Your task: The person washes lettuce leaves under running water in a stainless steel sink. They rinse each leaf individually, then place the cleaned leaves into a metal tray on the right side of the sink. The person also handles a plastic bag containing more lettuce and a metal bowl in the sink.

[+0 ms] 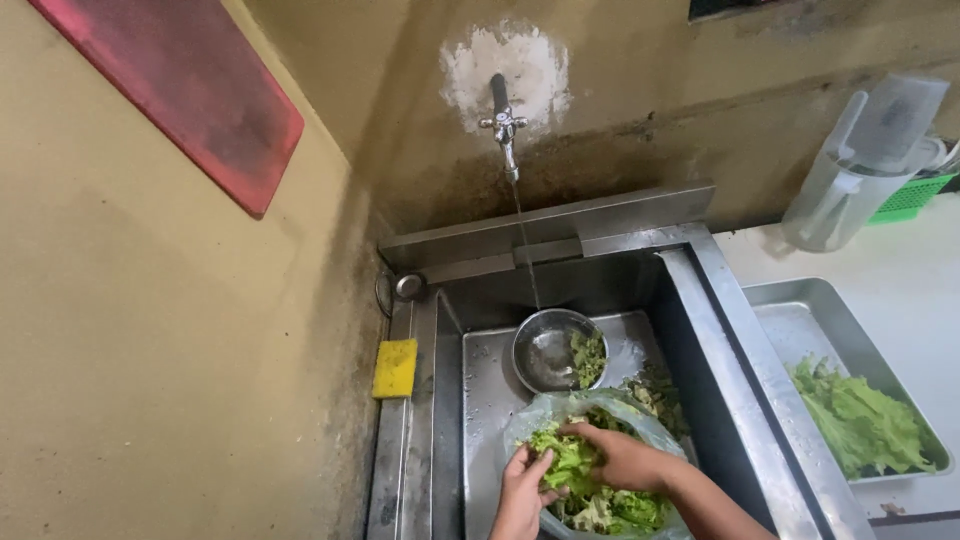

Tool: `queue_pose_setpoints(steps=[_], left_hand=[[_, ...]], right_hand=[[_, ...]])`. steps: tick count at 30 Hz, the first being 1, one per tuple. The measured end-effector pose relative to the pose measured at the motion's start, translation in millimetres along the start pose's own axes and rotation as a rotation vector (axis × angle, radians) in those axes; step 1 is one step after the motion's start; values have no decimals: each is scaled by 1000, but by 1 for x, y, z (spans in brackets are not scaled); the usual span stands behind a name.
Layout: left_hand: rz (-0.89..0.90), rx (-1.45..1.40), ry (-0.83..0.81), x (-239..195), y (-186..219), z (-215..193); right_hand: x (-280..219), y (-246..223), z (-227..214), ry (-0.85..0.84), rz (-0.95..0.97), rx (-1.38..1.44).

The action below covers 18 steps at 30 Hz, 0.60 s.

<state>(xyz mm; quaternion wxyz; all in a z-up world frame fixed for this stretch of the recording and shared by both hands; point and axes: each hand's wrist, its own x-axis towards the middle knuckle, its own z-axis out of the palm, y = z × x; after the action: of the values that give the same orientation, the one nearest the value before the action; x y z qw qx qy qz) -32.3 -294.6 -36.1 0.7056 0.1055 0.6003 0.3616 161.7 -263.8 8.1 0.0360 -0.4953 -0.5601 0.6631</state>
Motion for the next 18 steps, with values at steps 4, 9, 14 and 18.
queue_pose_setpoints(steps=[4,9,14,18], left_hand=[[81,12,-62,0,-11,-2],[104,-236,-238,-6,-9,-7],[61,-466,-299,5,-10,-20],[-31,-606,-219,23,-16,-26]], right_hand=[[0,-5,5,18,-7,-7],[13,-4,0,248,-153,-243],[-32,-40,-23,203,-236,93],[-16,-4,-37,136,-294,620]])
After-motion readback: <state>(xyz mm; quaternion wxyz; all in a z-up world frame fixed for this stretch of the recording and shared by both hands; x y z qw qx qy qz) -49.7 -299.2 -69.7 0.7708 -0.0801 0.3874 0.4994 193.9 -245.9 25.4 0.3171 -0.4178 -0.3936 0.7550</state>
